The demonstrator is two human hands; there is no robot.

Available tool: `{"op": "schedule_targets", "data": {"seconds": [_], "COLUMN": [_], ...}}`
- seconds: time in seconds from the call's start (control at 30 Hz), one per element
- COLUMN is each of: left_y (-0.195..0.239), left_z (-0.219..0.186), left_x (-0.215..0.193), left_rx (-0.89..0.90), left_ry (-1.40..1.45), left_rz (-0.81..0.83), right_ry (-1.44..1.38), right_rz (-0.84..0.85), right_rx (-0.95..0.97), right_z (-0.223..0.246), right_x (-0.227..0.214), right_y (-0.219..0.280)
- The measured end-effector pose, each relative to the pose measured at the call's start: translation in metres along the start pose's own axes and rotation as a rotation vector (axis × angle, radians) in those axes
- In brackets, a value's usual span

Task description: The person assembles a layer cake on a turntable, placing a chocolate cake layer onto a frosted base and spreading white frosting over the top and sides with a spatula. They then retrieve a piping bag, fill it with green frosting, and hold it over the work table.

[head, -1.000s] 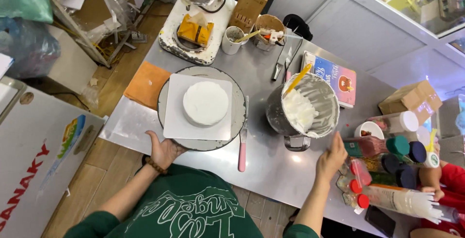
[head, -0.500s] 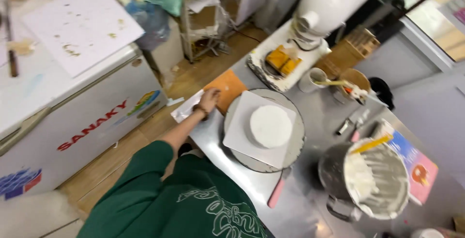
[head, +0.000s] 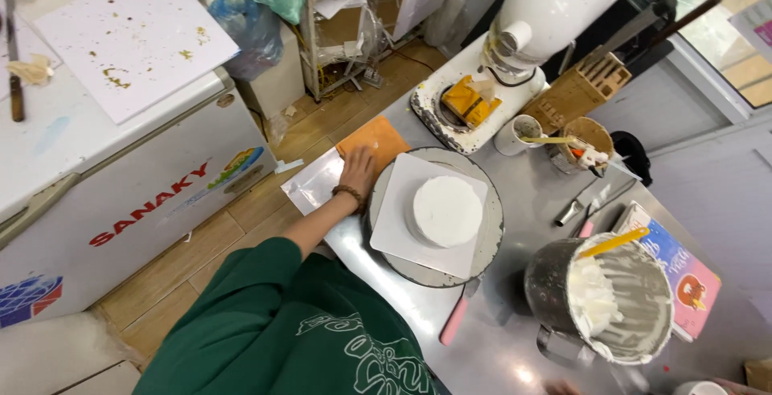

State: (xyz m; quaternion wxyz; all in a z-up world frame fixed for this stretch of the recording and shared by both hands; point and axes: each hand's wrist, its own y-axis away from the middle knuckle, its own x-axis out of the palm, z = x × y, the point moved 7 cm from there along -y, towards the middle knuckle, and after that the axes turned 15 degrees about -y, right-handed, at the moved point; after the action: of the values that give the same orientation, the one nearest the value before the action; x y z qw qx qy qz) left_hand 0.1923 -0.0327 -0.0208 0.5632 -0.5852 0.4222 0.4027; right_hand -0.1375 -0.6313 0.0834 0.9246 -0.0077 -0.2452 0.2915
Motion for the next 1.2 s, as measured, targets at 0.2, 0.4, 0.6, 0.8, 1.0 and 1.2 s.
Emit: {"op": "schedule_targets", "data": {"seconds": [0.2, 0.4, 0.6, 0.8, 1.0, 1.2], "left_y": [0.05, 0.136, 0.166, 0.12, 0.084, 0.117], "left_z": [0.019, -0.017, -0.065, -0.013, 0.016, -0.022], "left_x": [-0.055, -0.029, -0.063, -0.052, -0.066, -0.001], "left_rx": [-0.113, -0.669, -0.28, -0.325, -0.738, -0.303], "left_ry": [-0.01, 1.421, 2.034, 1.645, 2.156, 2.226], "left_rz": [0.028, 0.985, 1.431, 1.278, 0.692, 1.302], "right_ry": [-0.013, 0.263, 0.486, 0.569, 0.605, 0.652], "right_rz": [0.247, 0.689, 0.817, 0.827, 0.829, 0.845], "right_rx": [0.24, 0.444, 0.516, 0.476, 0.441, 0.409], "right_z": [-0.009, -0.02, 0.0, -0.001, 0.01, 0.018], "right_x": [0.174, 0.277, 0.35, 0.352, 0.363, 0.371], "right_y": [0.097, 0.117, 0.137, 0.121, 0.111, 0.101]}}
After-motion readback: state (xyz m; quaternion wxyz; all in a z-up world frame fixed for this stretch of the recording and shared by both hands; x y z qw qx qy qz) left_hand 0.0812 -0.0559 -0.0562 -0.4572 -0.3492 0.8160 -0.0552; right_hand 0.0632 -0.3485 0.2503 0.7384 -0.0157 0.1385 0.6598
